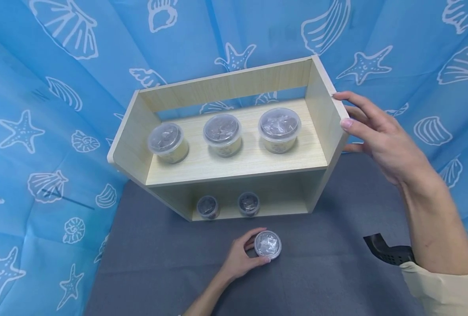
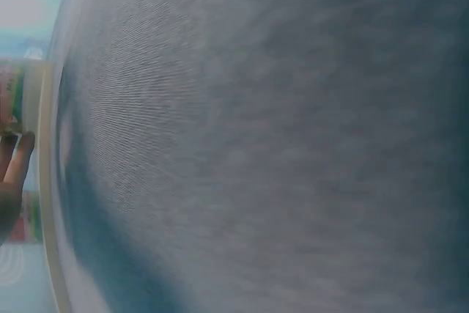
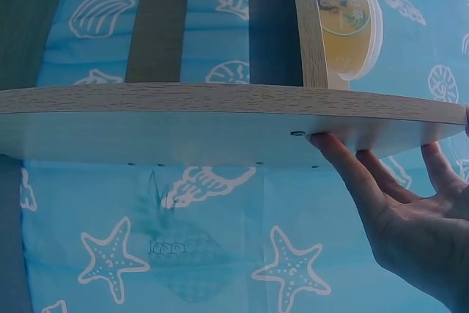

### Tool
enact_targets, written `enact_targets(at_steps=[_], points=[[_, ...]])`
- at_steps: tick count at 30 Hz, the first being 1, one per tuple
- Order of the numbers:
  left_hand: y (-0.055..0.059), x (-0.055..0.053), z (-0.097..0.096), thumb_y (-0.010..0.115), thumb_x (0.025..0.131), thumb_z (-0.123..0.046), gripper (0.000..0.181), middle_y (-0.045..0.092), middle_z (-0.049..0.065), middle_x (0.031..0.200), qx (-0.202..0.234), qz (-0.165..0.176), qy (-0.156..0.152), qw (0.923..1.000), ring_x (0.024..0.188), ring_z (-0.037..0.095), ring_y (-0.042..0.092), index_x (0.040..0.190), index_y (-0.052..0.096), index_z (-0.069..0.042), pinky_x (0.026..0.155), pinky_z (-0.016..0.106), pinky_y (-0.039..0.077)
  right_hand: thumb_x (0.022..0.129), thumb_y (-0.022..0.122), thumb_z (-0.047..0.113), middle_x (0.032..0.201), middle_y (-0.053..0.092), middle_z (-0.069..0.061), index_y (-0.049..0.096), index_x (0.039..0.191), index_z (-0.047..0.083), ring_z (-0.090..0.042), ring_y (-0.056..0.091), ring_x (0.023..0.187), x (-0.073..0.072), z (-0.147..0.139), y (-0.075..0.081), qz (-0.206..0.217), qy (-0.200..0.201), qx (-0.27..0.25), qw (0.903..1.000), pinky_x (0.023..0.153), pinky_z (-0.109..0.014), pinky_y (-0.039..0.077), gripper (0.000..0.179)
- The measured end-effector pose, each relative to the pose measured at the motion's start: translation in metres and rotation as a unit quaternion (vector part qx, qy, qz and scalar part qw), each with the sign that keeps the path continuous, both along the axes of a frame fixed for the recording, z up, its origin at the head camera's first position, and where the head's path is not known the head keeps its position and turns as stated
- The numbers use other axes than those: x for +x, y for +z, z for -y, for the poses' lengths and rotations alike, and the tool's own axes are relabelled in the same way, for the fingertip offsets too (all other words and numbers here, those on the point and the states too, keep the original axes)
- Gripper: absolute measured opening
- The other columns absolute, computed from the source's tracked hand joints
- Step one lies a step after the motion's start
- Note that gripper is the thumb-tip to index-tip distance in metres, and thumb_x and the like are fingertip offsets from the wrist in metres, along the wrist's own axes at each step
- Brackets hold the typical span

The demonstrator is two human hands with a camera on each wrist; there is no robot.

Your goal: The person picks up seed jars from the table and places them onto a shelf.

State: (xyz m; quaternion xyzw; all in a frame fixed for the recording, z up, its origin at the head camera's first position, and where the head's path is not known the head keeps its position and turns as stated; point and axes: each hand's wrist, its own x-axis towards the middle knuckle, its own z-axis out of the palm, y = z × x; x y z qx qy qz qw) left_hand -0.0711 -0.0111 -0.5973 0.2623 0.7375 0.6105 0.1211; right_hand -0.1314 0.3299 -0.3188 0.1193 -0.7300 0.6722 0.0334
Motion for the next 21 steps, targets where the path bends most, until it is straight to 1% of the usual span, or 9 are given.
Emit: enact_targets(at_steps=[4, 7, 9, 11, 15, 17, 19, 21], points=[[0.002, -0.007, -0.009, 0.088, 0.076, -0.018, 0.072, 0.062, -0.002, 0.132, 0.001, -0.008, 0.003, 1.0, 0.116, 0.011, 0.062, 0.14, 0.055, -0.011, 0.095, 0.031, 0.053, 0.105, 0.042, 0.005, 0.154, 0.028, -0.011, 0.032, 0.156, 0.019, -0.022, 0.046, 0.119, 0.0, 0.0, 0.0, -0.002, -0.001, 0.006, 1.0, 0.074, -0.017, 0.051, 0.053], [0.004, -0.012, -0.017, 0.088, 0.076, -0.016, 0.073, 0.062, 0.0, 0.132, -0.002, -0.02, 0.014, 0.9997, 0.115, 0.013, 0.062, 0.141, 0.055, -0.013, 0.094, 0.032, 0.053, 0.106, 0.042, 0.006, 0.154, 0.028, -0.012, 0.032, 0.156, 0.019, -0.022, 0.046, 0.119, 0.0, 0.0, 0.0, -0.001, -0.001, 0.008, 1.0, 0.074, -0.017, 0.051, 0.053], [0.007, -0.014, -0.022, 0.087, 0.077, -0.014, 0.073, 0.062, 0.003, 0.132, -0.006, -0.027, 0.022, 0.9994, 0.115, 0.015, 0.062, 0.142, 0.054, -0.013, 0.093, 0.032, 0.053, 0.106, 0.042, 0.006, 0.154, 0.028, -0.012, 0.032, 0.156, 0.019, -0.022, 0.046, 0.119, 0.0, 0.0, 0.0, -0.001, -0.001, 0.007, 1.0, 0.075, -0.017, 0.05, 0.053], [0.014, -0.014, -0.027, 0.086, 0.077, -0.011, 0.072, 0.062, 0.007, 0.133, -0.005, -0.034, 0.026, 0.9991, 0.116, 0.017, 0.062, 0.142, 0.053, -0.01, 0.093, 0.034, 0.054, 0.106, 0.042, 0.006, 0.154, 0.028, -0.012, 0.032, 0.156, 0.019, -0.022, 0.046, 0.119, 0.0, 0.0, 0.0, -0.002, 0.002, 0.002, 1.0, 0.075, -0.018, 0.051, 0.052], [0.035, -0.015, -0.035, 0.084, 0.078, -0.006, 0.07, 0.061, 0.014, 0.134, 0.005, -0.049, 0.023, 0.9985, 0.118, 0.018, 0.061, 0.141, 0.054, -0.005, 0.094, 0.035, 0.053, 0.106, 0.041, 0.006, 0.154, 0.027, -0.012, 0.033, 0.156, 0.018, -0.022, 0.045, 0.12, 0.0, 0.001, 0.0, -0.004, 0.005, -0.004, 1.0, 0.075, -0.018, 0.051, 0.052], [0.045, -0.016, -0.038, 0.084, 0.078, -0.005, 0.069, 0.06, 0.017, 0.134, 0.009, -0.054, 0.023, 0.9982, 0.119, 0.018, 0.06, 0.141, 0.054, -0.006, 0.095, 0.033, 0.053, 0.106, 0.041, 0.006, 0.154, 0.027, -0.012, 0.033, 0.155, 0.018, -0.022, 0.044, 0.12, 0.0, 0.001, 0.0, -0.004, 0.005, -0.005, 1.0, 0.075, -0.018, 0.051, 0.052], [0.05, -0.017, -0.041, 0.084, 0.078, -0.005, 0.068, 0.06, 0.018, 0.134, 0.012, -0.059, 0.026, 0.9978, 0.121, 0.018, 0.06, 0.14, 0.055, -0.006, 0.096, 0.032, 0.052, 0.106, 0.041, 0.006, 0.155, 0.027, -0.012, 0.033, 0.155, 0.018, -0.023, 0.044, 0.121, 0.0, 0.001, 0.0, -0.004, 0.004, -0.004, 1.0, 0.075, -0.018, 0.051, 0.052], [0.041, -0.021, -0.046, 0.085, 0.078, -0.007, 0.068, 0.06, 0.014, 0.135, 0.014, -0.06, 0.029, 0.9977, 0.121, 0.016, 0.059, 0.14, 0.055, -0.006, 0.096, 0.031, 0.052, 0.106, 0.042, 0.006, 0.155, 0.027, -0.012, 0.033, 0.155, 0.018, -0.024, 0.043, 0.121, 0.0, 0.001, 0.0, -0.004, 0.003, -0.004, 1.0, 0.075, -0.018, 0.051, 0.052]])
